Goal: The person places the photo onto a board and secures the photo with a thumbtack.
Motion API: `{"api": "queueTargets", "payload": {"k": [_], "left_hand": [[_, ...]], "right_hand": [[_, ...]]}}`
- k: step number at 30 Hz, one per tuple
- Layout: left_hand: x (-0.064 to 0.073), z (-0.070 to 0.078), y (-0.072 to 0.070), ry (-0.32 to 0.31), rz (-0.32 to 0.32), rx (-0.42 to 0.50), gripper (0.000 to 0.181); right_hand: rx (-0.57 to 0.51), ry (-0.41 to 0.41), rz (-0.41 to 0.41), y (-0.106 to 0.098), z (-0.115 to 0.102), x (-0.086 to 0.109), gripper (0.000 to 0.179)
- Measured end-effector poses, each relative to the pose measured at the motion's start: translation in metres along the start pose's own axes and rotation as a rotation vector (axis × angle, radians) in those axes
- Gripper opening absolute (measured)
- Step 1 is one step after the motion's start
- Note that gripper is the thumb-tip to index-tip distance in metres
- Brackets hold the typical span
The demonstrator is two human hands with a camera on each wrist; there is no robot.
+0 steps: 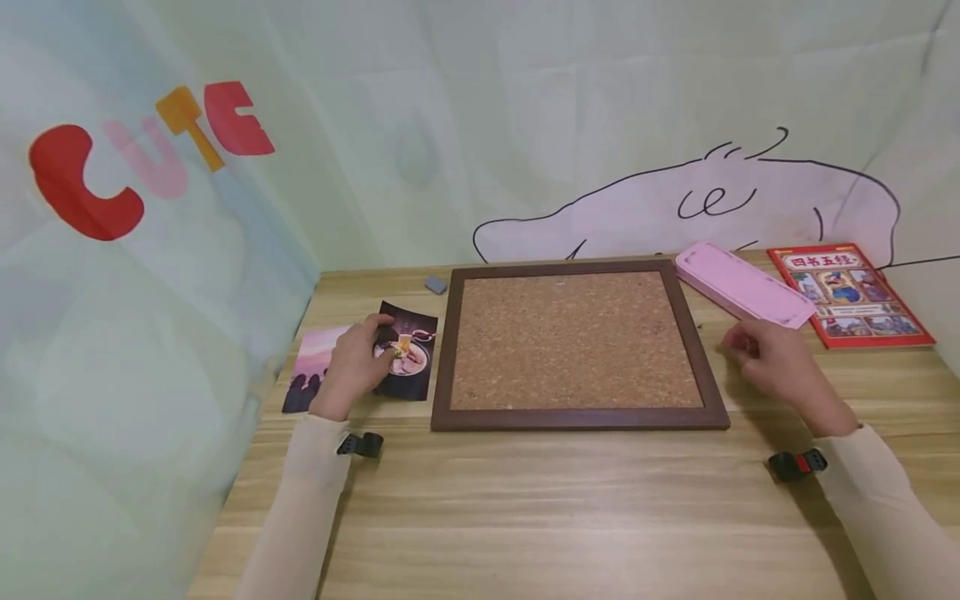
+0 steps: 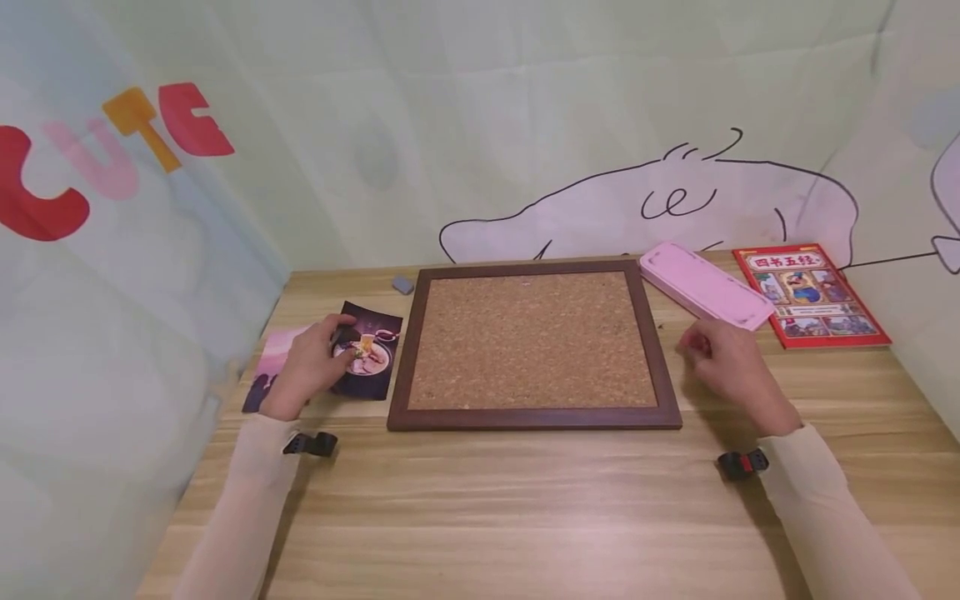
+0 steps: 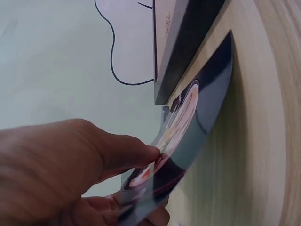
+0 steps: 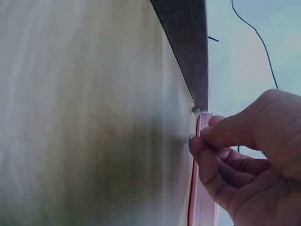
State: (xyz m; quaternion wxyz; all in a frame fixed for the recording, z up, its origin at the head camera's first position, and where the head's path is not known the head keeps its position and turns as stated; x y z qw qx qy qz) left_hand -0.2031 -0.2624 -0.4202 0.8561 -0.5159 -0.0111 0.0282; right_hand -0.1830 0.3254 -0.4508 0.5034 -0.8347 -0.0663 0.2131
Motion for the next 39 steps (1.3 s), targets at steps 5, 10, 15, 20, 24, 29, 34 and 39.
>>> {"api": "queueTargets", "payload": {"k": [5, 10, 15, 20, 24, 29, 34, 39], "left_hand": [[-0.001, 0.002, -0.004, 0.031, 0.038, 0.016, 0.049], [0.0, 0.002, -0.01, 0.023, 0.056, 0.039, 0.049], [0.002, 0.005, -0.017, 0.044, 0.088, 0.078, 0.049], [0.006, 0.011, -0.025, 0.084, 0.142, 0.126, 0.049], [0.009, 0.019, -0.031, 0.118, 0.18, 0.158, 0.049], [0.012, 0.027, -0.034, 0.159, 0.215, 0.189, 0.05], [0.017, 0.037, -0.036, 0.19, 0.193, 0.256, 0.051], [0.019, 0.042, -0.032, 0.2, 0.129, 0.326, 0.052]], "right_hand": [[-0.021, 0.002, 0.037, 0.0, 0.0, 0.0, 0.016], [-0.026, 0.06, 0.008, 0.0, 0.0, -0.001, 0.011], [-0.032, 0.125, -0.026, -0.003, 0.002, -0.002, 0.011], [-0.025, 0.138, -0.048, -0.004, 0.005, -0.002, 0.013], [-0.021, 0.098, -0.038, -0.002, 0.005, -0.003, 0.012], [-0.006, 0.055, -0.023, 0.003, 0.007, -0.005, 0.01], [0.011, 0.059, -0.025, 0.004, 0.006, -0.007, 0.009], [-0.005, 0.055, 0.014, 0.003, 0.003, -0.009, 0.006]]}}
Point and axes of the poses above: each hand's wrist, its own x-axis away from the middle knuckle, its own y-axis out of the palm, z = x × y, the point moved 2 cm from there along -x, towards the middle knuckle, and after that the axes turned 9 degrees about -y, right-handed, at the moved point
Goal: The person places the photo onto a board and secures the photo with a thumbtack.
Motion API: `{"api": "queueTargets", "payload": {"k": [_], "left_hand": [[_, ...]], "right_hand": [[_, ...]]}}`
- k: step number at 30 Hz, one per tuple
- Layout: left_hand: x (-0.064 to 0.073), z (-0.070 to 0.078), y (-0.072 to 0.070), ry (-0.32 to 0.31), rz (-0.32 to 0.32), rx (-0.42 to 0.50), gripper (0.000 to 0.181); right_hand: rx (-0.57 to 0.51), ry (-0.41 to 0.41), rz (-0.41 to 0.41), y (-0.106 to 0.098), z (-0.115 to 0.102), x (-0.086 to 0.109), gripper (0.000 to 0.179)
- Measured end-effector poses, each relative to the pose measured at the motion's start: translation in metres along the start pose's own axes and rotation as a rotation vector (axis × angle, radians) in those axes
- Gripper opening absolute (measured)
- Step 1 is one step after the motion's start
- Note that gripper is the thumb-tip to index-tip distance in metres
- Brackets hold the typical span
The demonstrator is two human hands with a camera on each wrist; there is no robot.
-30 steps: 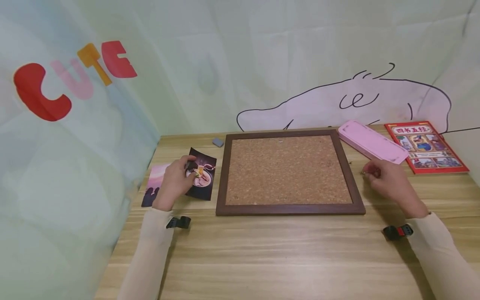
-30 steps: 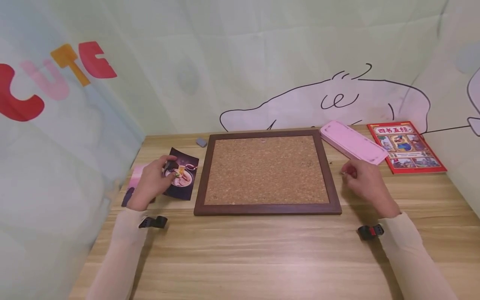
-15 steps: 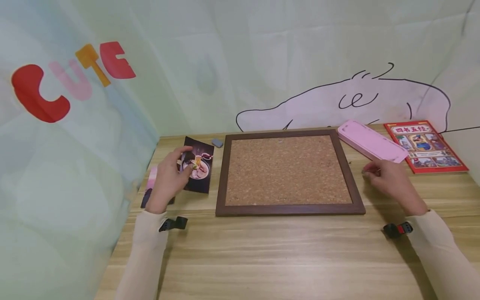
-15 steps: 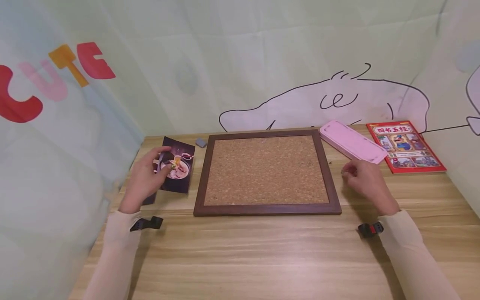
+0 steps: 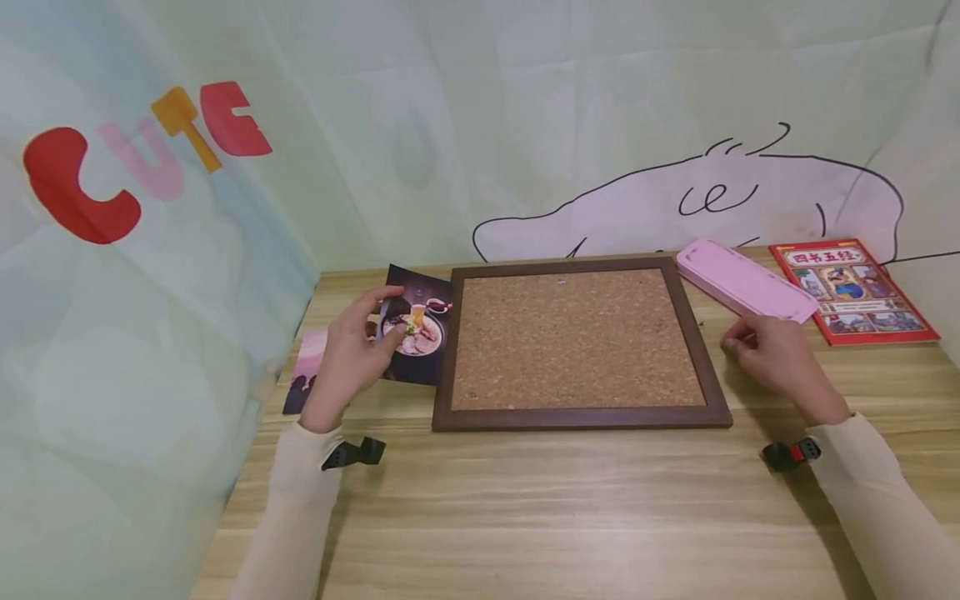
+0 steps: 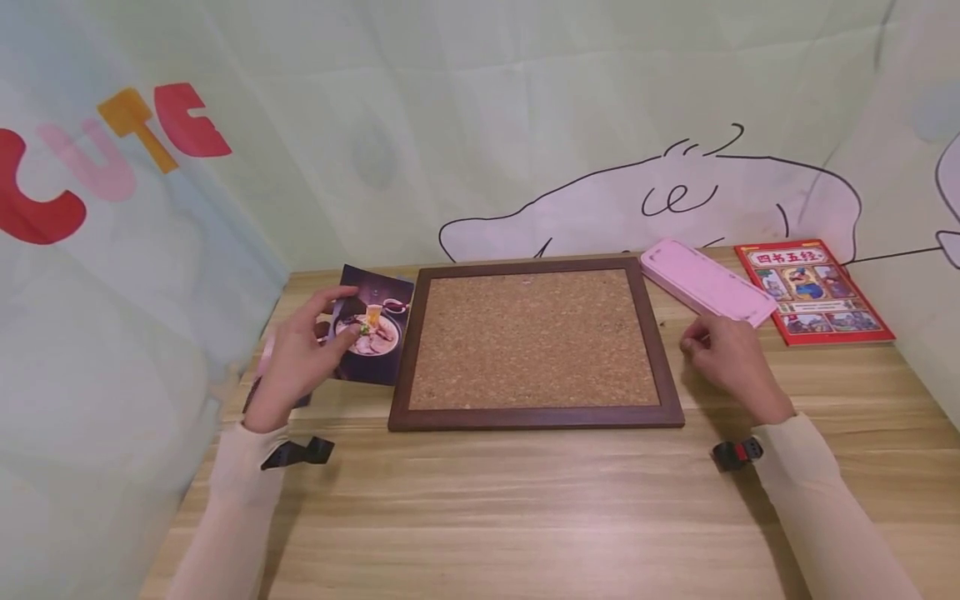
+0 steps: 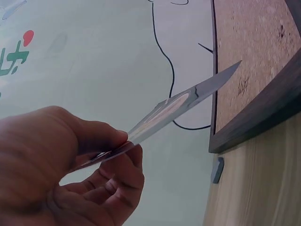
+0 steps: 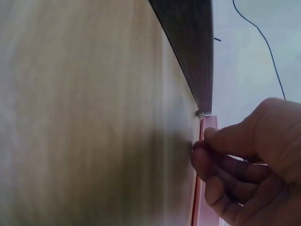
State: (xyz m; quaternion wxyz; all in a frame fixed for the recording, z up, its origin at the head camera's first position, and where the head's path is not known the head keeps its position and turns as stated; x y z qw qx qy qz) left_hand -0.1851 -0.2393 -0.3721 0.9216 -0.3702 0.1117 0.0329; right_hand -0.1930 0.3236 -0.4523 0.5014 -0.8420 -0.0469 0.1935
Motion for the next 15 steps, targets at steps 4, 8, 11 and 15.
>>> {"api": "queueTargets", "payload": {"k": [4, 8, 11, 15], "left_hand": [[-0.001, -0.002, 0.006, -0.046, -0.074, 0.061, 0.052], [-0.001, -0.003, 0.01, -0.1, -0.129, 0.129, 0.053], [-0.003, -0.002, 0.013, -0.127, -0.144, 0.165, 0.054], [-0.007, 0.002, 0.015, -0.135, -0.156, 0.193, 0.054]], "right_hand": [[0.002, -0.016, 0.048, -0.002, -0.006, 0.0, 0.004], [-0.018, -0.011, 0.06, -0.004, -0.015, -0.001, 0.006], [-0.048, -0.032, 0.067, -0.006, -0.021, -0.002, 0.007], [-0.072, -0.098, 0.095, -0.008, -0.029, -0.003, 0.01]]}}
Point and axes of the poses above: each hand's wrist, its own x-axis away from the middle knuckle, its own y-axis out of the palm, z = x × y, the point moved 2 cm from there along -x, towards the middle knuckle, and after that the axes turned 9 degrees about -y, right-handed, at the moved point
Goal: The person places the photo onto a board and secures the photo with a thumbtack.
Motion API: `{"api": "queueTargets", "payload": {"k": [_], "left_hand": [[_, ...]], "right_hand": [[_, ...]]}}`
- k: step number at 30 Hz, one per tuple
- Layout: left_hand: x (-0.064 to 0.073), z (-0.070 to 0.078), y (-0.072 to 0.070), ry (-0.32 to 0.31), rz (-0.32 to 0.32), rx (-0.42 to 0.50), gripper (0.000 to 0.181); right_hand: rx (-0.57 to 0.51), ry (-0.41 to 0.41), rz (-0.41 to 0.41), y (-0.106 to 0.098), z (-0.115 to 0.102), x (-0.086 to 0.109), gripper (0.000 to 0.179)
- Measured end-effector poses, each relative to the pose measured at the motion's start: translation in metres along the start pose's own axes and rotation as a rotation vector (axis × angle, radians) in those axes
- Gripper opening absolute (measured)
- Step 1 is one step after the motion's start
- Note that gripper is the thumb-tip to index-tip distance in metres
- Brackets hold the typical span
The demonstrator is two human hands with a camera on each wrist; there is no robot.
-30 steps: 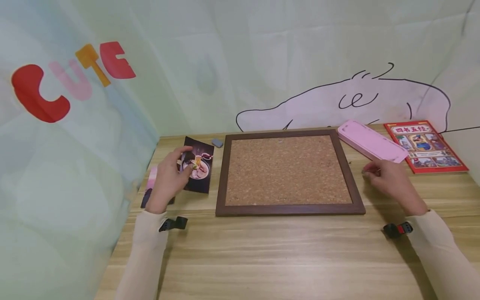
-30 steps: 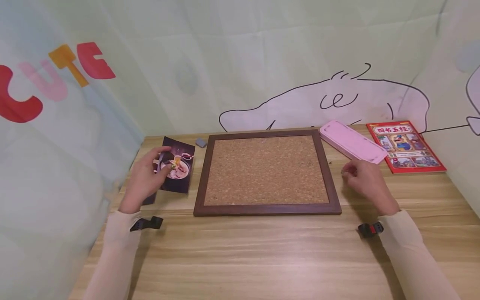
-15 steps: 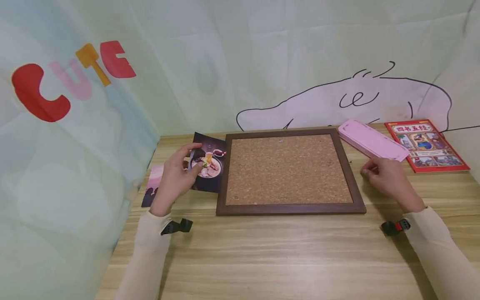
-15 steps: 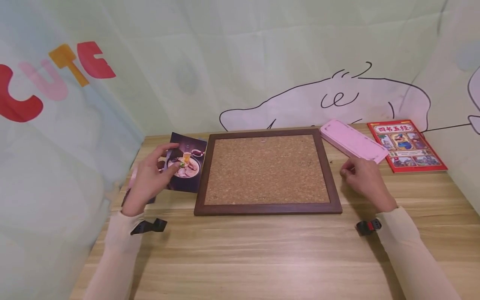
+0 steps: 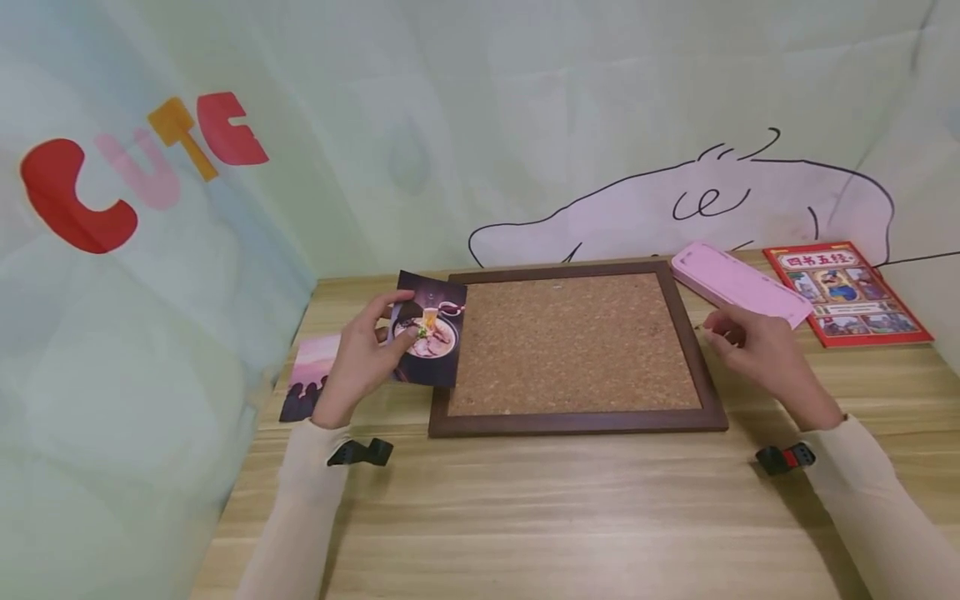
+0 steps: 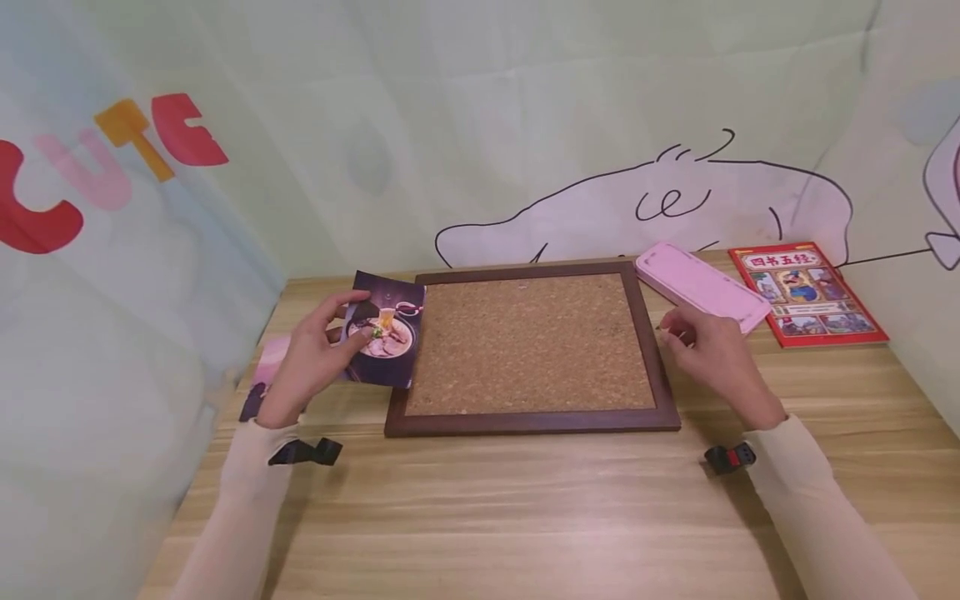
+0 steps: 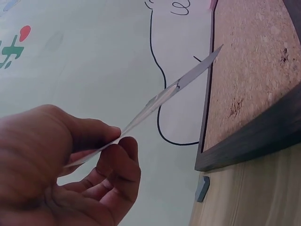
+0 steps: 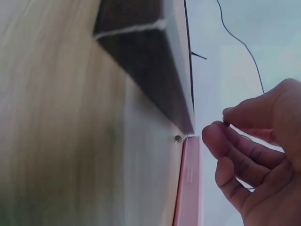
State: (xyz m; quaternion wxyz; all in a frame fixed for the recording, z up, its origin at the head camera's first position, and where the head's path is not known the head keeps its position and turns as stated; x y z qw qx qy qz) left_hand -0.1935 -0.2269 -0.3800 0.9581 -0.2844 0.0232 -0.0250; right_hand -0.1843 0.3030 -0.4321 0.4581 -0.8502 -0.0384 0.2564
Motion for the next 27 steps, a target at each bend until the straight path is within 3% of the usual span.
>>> {"api": "queueTargets", "payload": {"k": [4, 12, 16, 21, 27], "left_hand": [[-0.004, 0.003, 0.003, 0.006, -0.012, -0.001, 0.055], [-0.009, 0.007, 0.006, 0.021, -0.014, -0.001, 0.054], [-0.011, 0.01, 0.01, 0.025, -0.026, 0.047, 0.054], [-0.016, 0.014, 0.018, 0.024, -0.028, 0.032, 0.053], [-0.017, 0.019, 0.025, -0.005, -0.066, 0.089, 0.054]], "right_hand": [[-0.02, -0.04, 0.02, 0.0, -0.008, -0.002, 0.013], [-0.043, 0.005, -0.012, 0.003, -0.019, -0.005, 0.014], [-0.036, -0.033, 0.017, 0.005, -0.024, -0.008, 0.011], [-0.042, -0.056, 0.037, 0.006, -0.034, -0.013, 0.009], [-0.138, -0.037, 0.025, 0.006, -0.05, -0.023, 0.014]]}}
Point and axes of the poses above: each hand's wrist, its own x-axis away from the middle knuckle, its own y-axis out of the palm, z = x × y, the point moved 2 cm from there along -x, towards the middle knuckle, and after that the axes turned 9 degrees about -y, right-handed, at the moved point
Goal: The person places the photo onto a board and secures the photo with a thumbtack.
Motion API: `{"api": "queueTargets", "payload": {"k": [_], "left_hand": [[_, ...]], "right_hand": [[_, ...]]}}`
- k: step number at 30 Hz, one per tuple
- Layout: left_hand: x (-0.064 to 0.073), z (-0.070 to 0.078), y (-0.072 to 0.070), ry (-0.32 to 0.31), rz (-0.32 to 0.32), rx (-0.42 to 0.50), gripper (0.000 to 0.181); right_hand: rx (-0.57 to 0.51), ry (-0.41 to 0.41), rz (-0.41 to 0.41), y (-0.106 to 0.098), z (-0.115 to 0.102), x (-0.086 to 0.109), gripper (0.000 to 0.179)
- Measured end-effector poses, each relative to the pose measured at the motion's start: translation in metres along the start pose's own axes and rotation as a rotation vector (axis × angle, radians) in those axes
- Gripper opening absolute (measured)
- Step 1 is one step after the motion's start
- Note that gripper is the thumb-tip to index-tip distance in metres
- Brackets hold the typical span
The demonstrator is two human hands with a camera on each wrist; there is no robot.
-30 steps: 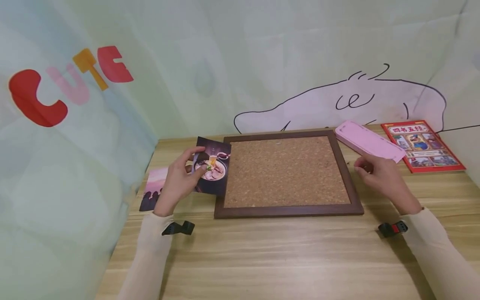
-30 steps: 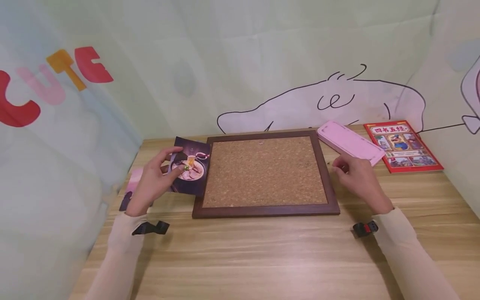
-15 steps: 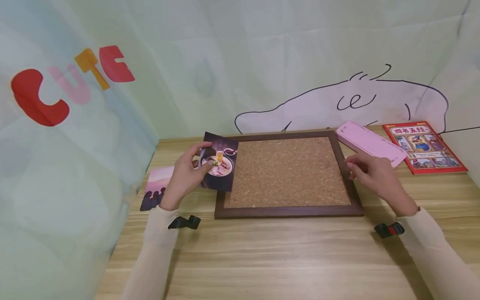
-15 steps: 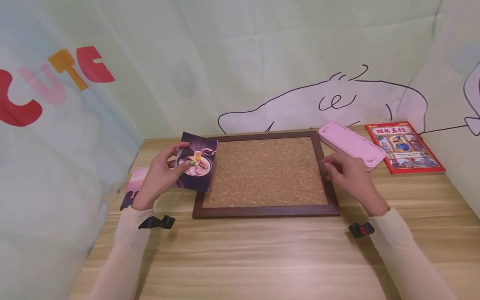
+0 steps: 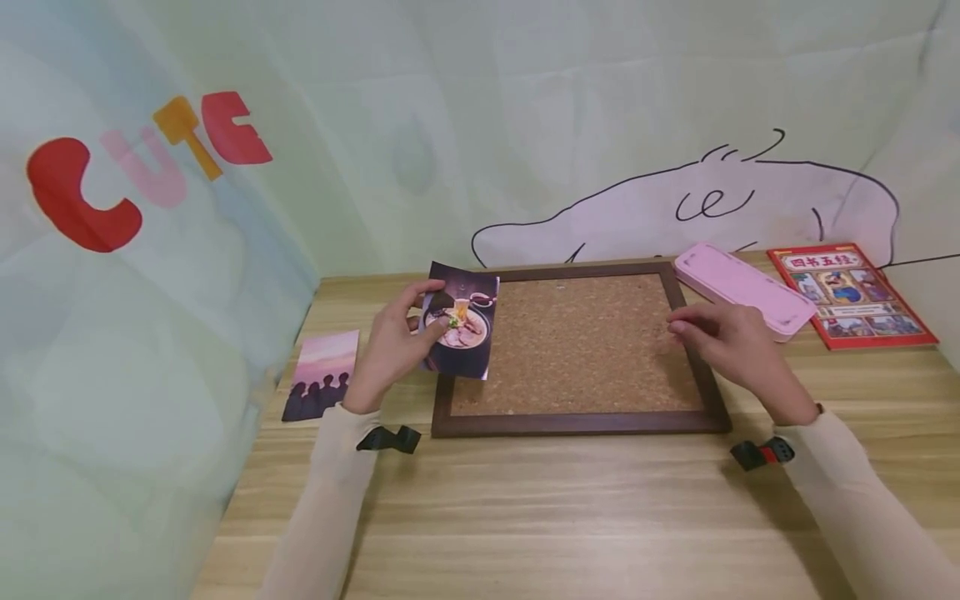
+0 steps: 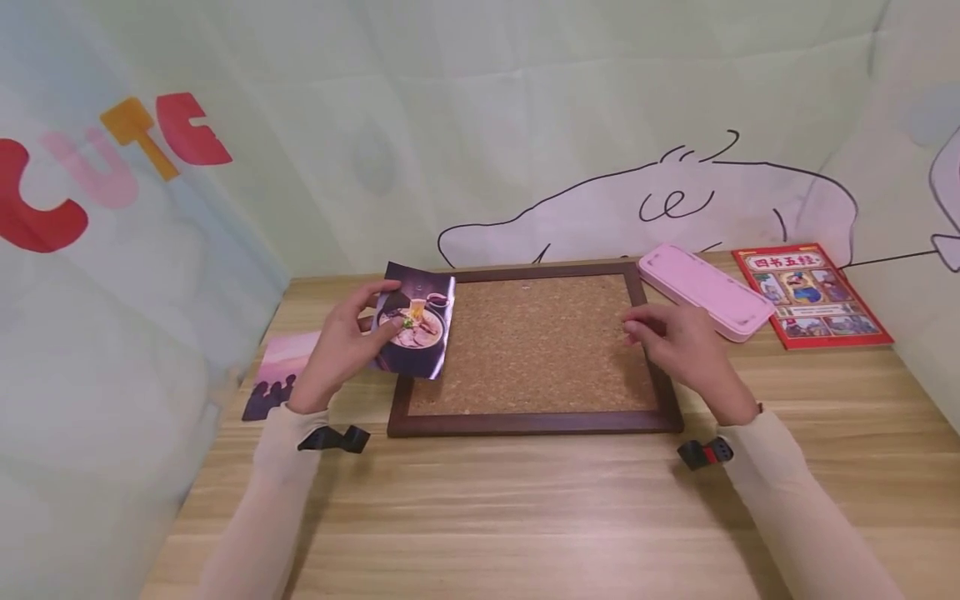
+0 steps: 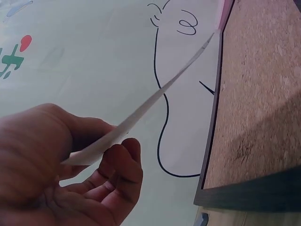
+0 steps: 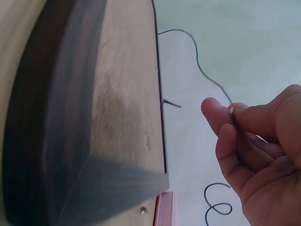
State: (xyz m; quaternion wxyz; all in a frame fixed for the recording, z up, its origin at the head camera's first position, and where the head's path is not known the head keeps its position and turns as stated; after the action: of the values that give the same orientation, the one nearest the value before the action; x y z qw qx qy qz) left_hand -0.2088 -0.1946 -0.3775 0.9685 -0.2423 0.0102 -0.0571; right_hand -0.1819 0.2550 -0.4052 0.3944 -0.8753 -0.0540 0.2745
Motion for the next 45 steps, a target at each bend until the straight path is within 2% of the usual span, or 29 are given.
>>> {"api": "queueTargets", "payload": {"k": [6, 13, 19, 24, 28, 35, 39, 45], "left_hand": [[-0.003, 0.005, 0.007, -0.004, 0.0, 0.042, 0.056], [-0.005, 0.01, 0.017, -0.001, 0.014, -0.009, 0.056], [-0.005, 0.008, 0.026, 0.0, 0.008, -0.06, 0.055], [-0.004, 0.005, 0.031, -0.003, 0.001, -0.082, 0.057], [-0.007, 0.003, 0.035, 0.03, -0.001, -0.113, 0.058], [-0.011, 0.001, 0.041, 0.052, -0.004, -0.191, 0.059], [-0.012, 0.0, 0.043, 0.028, -0.026, -0.216, 0.063], [-0.015, -0.009, 0.045, -0.006, -0.055, -0.251, 0.071]], "right_hand": [[-0.08, 0.066, -0.047, 0.006, -0.011, -0.009, 0.018], [-0.149, 0.042, -0.042, 0.014, -0.02, -0.018, 0.016], [-0.187, 0.057, -0.047, 0.023, -0.028, -0.025, 0.015], [-0.168, -0.002, -0.006, 0.031, -0.029, -0.029, 0.014], [-0.131, -0.048, 0.037, 0.035, -0.028, -0.031, 0.013], [-0.145, -0.011, 0.047, 0.036, -0.029, -0.036, 0.012], [-0.164, 0.016, 0.04, 0.039, -0.031, -0.039, 0.011], [-0.141, 0.009, 0.022, 0.042, -0.033, -0.045, 0.01]]}}
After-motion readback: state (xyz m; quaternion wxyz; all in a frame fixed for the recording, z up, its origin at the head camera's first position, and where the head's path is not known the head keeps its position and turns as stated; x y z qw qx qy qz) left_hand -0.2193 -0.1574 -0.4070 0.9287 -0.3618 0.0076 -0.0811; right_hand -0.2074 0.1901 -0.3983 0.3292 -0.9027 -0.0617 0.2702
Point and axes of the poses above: each hand's wrist, its own x-axis away from the middle knuckle, its own y-axis out of the palm, z = x × y, the point moved 2 cm from there along -x, towards the middle knuckle, and after that the axes turned 9 degrees about -y, right-handed, at the moved point
